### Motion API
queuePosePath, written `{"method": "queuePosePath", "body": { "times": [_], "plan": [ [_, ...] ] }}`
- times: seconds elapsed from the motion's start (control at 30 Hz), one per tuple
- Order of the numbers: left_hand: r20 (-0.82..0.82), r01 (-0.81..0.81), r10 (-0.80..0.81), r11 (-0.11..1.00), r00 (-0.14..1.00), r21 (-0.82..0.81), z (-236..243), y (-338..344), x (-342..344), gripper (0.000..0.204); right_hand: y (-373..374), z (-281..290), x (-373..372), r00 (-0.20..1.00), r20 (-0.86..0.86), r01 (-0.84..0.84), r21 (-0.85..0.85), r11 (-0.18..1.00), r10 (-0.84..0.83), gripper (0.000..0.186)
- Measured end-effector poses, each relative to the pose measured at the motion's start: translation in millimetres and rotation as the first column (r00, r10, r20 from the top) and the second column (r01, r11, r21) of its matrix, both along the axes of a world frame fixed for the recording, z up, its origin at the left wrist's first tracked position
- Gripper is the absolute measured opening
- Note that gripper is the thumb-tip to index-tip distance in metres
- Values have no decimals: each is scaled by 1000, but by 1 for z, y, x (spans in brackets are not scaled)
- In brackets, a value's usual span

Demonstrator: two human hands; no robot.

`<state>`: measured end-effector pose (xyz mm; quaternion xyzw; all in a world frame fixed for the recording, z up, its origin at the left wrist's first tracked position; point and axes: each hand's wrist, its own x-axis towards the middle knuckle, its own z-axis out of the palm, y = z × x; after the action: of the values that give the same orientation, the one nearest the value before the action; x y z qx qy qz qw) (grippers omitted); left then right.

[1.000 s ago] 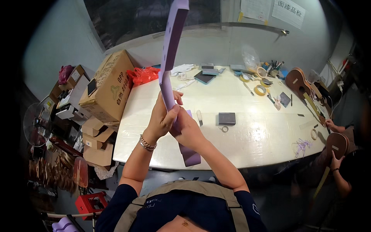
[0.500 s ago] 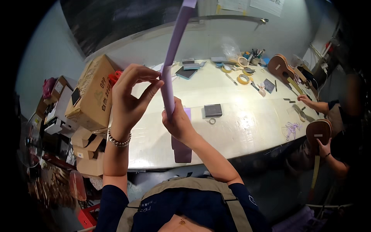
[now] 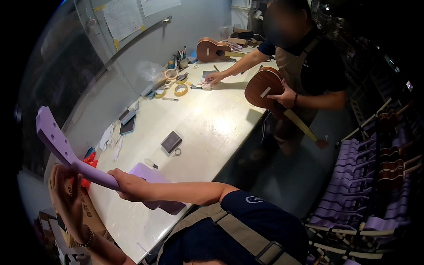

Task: The person retrieves a purple ukulele from a rack, sands its edges with a sanding block, and uses a small tool to smooth the surface. The person then places the ukulele back on the rack and repeats the process with another ukulele.

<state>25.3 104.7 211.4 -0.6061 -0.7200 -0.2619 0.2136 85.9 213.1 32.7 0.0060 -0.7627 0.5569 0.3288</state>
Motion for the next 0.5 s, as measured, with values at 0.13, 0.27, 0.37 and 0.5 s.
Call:
{"method": "queuePosePath", "body": {
  "times": [0.13,0.27,0.37,0.5],
  "plan": [
    [93,-19,16,999,996,31,-12,1,-5,15,0,-5,-4,1000,25,0,-5,1000,0,52],
    [70,-65,58,993,996,101,-30,-4,-13,17,0,-14,-11,997,-65,54,100,994,-48,53],
    [-344,23,73,963,936,268,-52,12,-18,16,12,-20,-7,999,-31,11,34,999,-10,55],
    [-371,216,-47,876,928,431,-70,10,-35,24,2,-17,-16,999,-29,45,18,999,-45,55]
  ]
}}
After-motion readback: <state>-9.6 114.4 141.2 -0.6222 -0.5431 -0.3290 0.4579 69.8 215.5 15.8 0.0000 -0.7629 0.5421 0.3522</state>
